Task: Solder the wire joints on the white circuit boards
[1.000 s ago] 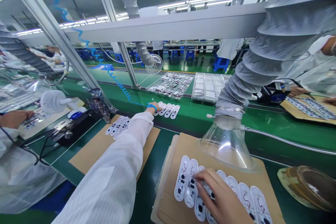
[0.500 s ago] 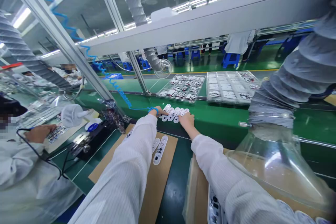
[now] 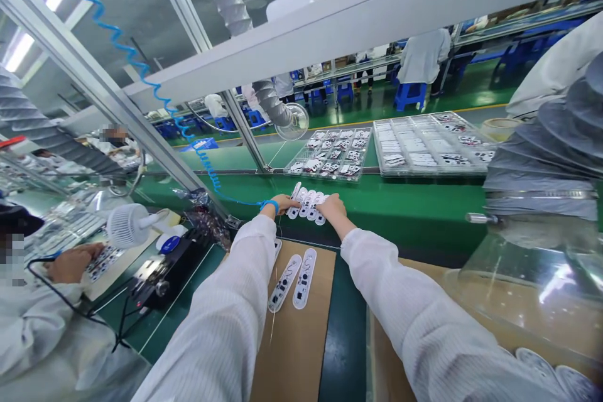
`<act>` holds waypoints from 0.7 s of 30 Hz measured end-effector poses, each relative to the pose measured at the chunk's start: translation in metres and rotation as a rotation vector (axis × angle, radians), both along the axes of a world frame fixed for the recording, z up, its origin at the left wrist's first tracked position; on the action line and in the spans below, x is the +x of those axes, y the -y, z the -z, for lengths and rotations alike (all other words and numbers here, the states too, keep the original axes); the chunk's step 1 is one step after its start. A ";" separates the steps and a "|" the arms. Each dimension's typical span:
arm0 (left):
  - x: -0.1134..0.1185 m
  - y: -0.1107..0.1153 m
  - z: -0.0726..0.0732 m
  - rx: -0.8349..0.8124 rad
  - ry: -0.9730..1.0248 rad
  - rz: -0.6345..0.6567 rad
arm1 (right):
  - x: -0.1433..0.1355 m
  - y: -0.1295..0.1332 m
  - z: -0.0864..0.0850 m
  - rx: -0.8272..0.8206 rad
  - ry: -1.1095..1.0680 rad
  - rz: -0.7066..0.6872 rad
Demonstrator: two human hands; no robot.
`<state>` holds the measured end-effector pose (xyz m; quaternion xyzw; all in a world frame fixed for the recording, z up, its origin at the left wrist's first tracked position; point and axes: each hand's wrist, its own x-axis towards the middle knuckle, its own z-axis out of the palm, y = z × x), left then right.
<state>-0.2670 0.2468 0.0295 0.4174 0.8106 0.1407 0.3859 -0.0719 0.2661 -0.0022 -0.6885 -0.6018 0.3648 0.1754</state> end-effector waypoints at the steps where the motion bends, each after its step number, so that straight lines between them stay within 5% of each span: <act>1: -0.003 0.000 0.000 0.014 0.017 -0.018 | -0.004 0.002 0.000 -0.015 -0.004 0.002; 7: -0.011 0.000 0.005 0.045 0.080 -0.135 | -0.026 0.001 -0.005 -0.090 -0.040 -0.029; 21: 0.019 0.018 0.010 0.174 0.081 -0.194 | -0.055 -0.006 -0.019 -0.159 -0.189 -0.008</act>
